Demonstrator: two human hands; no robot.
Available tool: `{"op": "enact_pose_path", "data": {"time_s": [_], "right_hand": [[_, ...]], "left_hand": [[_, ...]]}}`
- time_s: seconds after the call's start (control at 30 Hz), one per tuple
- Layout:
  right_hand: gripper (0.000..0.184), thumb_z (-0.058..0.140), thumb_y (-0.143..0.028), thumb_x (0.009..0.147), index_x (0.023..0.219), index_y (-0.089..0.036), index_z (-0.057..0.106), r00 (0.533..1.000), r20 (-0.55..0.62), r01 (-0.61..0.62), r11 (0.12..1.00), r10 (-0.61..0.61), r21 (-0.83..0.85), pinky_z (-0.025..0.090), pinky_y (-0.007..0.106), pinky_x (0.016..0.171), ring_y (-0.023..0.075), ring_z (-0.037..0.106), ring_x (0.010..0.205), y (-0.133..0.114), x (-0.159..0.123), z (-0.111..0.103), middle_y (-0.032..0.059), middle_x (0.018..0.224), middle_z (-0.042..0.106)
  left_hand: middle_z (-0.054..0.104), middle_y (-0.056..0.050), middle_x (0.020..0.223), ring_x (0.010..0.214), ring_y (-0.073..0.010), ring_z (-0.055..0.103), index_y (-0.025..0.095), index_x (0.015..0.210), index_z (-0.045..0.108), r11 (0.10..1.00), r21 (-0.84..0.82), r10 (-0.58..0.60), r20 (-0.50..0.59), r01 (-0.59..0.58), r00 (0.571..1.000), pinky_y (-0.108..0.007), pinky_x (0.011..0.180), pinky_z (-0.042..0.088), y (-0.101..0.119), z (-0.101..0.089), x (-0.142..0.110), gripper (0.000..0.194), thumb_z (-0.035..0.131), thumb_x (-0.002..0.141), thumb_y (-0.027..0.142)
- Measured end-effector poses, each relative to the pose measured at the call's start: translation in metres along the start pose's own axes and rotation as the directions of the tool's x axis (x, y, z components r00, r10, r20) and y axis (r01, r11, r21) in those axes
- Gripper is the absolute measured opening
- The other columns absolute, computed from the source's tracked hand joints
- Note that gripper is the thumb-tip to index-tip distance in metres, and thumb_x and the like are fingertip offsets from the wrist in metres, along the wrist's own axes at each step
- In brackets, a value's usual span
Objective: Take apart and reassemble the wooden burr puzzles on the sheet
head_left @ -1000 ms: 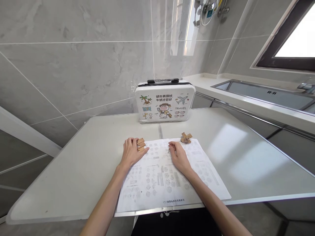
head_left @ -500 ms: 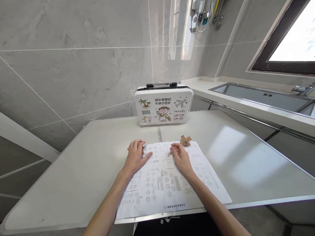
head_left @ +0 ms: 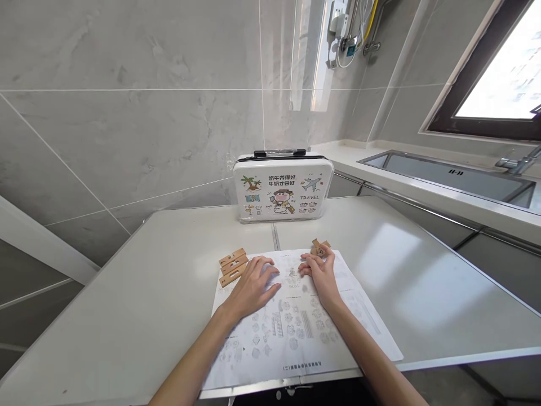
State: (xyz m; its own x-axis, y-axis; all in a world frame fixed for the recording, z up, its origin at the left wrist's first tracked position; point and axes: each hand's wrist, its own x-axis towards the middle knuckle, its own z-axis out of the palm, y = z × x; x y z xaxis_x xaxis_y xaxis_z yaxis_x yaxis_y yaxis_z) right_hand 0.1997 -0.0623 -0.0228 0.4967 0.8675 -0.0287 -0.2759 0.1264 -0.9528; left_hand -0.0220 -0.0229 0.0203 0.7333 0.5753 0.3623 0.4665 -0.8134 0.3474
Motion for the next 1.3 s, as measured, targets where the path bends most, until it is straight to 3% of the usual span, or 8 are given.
{"op": "enact_pose_path", "data": {"time_s": [0.23,0.4,0.6,0.77,0.9,1.07,1.2,1.3], "right_hand": [[0.06,0.077,-0.035,0.081,0.132,-0.031,0.047,0.997,-0.05,-0.052,0.995,0.056,0.079,0.062,0.037,0.068,0.02,0.071,0.082,-0.005,0.003,-0.004,0.0039,0.113,0.064],[0.046,0.08,-0.036,0.078,0.119,-0.027,0.061,0.998,-0.027,-0.053,0.996,0.055,0.066,0.057,0.032,0.067,0.0166,0.065,0.075,-0.007,0.003,-0.003,0.0022,0.102,0.068],[0.028,0.078,-0.045,0.085,0.098,-0.023,0.067,0.981,0.18,-0.1,0.98,0.069,0.17,0.048,0.029,0.064,0.0141,0.055,0.067,-0.017,-0.003,0.004,0.0004,0.084,0.066],[0.03,0.071,-0.051,0.094,0.094,-0.021,0.066,0.86,0.5,-0.254,0.938,0.107,0.235,0.043,0.028,0.063,0.0146,0.053,0.066,-0.022,-0.011,0.007,0.002,0.079,0.064],[0.034,0.068,-0.054,0.096,0.09,-0.021,0.063,0.73,0.671,-0.306,0.939,0.128,0.155,0.043,0.029,0.064,0.0155,0.054,0.065,-0.022,-0.018,0.007,0.0031,0.077,0.065],[0.03,0.069,-0.053,0.097,0.098,-0.024,0.06,0.645,0.75,-0.316,0.945,0.147,0.087,0.046,0.031,0.068,0.017,0.058,0.07,-0.021,-0.023,0.007,0.0016,0.078,0.065],[0.032,0.069,-0.048,0.098,0.116,-0.025,0.058,0.637,0.756,-0.298,0.953,0.15,0.062,0.047,0.031,0.069,0.0158,0.06,0.069,-0.021,-0.022,0.007,0.0009,0.083,0.067],[0.031,0.069,-0.047,0.098,0.111,-0.019,0.063,0.564,0.809,-0.266,0.964,0.168,-0.015,0.048,0.032,0.071,0.0162,0.063,0.069,-0.021,-0.023,0.006,0.0022,0.082,0.067]], "left_hand": [[0.06,-0.01,0.13,0.126,-0.0294,0.054,0.027,0.12,0.063,1.0,-0.007,0.018,0.012,-0.018,1.0,-0.048,0.104,0.049,0.001,0.002,-0.001,0.02,0.06,0.1,0.029],[0.061,-0.011,0.127,0.123,-0.0291,0.054,0.025,0.118,0.063,0.999,-0.036,0.009,0.014,-0.009,1.0,-0.047,0.102,0.049,0.001,0.004,-0.002,0.018,0.059,0.101,0.028],[0.064,-0.01,0.125,0.12,-0.0284,0.059,0.026,0.122,0.064,0.945,-0.284,-0.193,-0.087,0.162,0.977,-0.045,0.102,0.05,0.001,0.011,-0.001,0.025,0.063,0.099,0.037],[0.063,-0.012,0.138,0.126,-0.028,0.059,0.025,0.135,0.057,0.714,-0.63,-0.405,-0.017,0.305,0.914,-0.046,0.111,0.045,-0.002,0.02,0.001,0.048,0.07,0.094,0.047],[0.06,-0.014,0.144,0.129,-0.0295,0.059,0.024,0.141,0.057,0.537,-0.807,-0.291,0.096,0.246,0.952,-0.047,0.114,0.043,-0.003,0.02,0.002,0.06,0.073,0.09,0.053],[0.074,-0.011,0.114,0.121,-0.0312,0.063,0.02,0.122,0.07,0.439,-0.867,-0.196,0.167,0.238,0.966,-0.046,0.111,0.044,0.005,0.012,0.004,0.045,0.076,0.089,0.049],[0.071,-0.01,0.118,0.118,-0.0298,0.063,0.021,0.127,0.068,0.389,-0.892,-0.26,0.132,0.229,0.956,-0.042,0.107,0.045,0.007,0.01,0.004,0.055,0.085,0.081,0.044],[0.067,-0.011,0.125,0.12,-0.0305,0.061,0.021,0.127,0.068,0.365,-0.906,-0.244,0.128,0.214,0.961,-0.04,0.104,0.047,0.006,0.008,0.003,0.058,0.086,0.079,0.048]]}}
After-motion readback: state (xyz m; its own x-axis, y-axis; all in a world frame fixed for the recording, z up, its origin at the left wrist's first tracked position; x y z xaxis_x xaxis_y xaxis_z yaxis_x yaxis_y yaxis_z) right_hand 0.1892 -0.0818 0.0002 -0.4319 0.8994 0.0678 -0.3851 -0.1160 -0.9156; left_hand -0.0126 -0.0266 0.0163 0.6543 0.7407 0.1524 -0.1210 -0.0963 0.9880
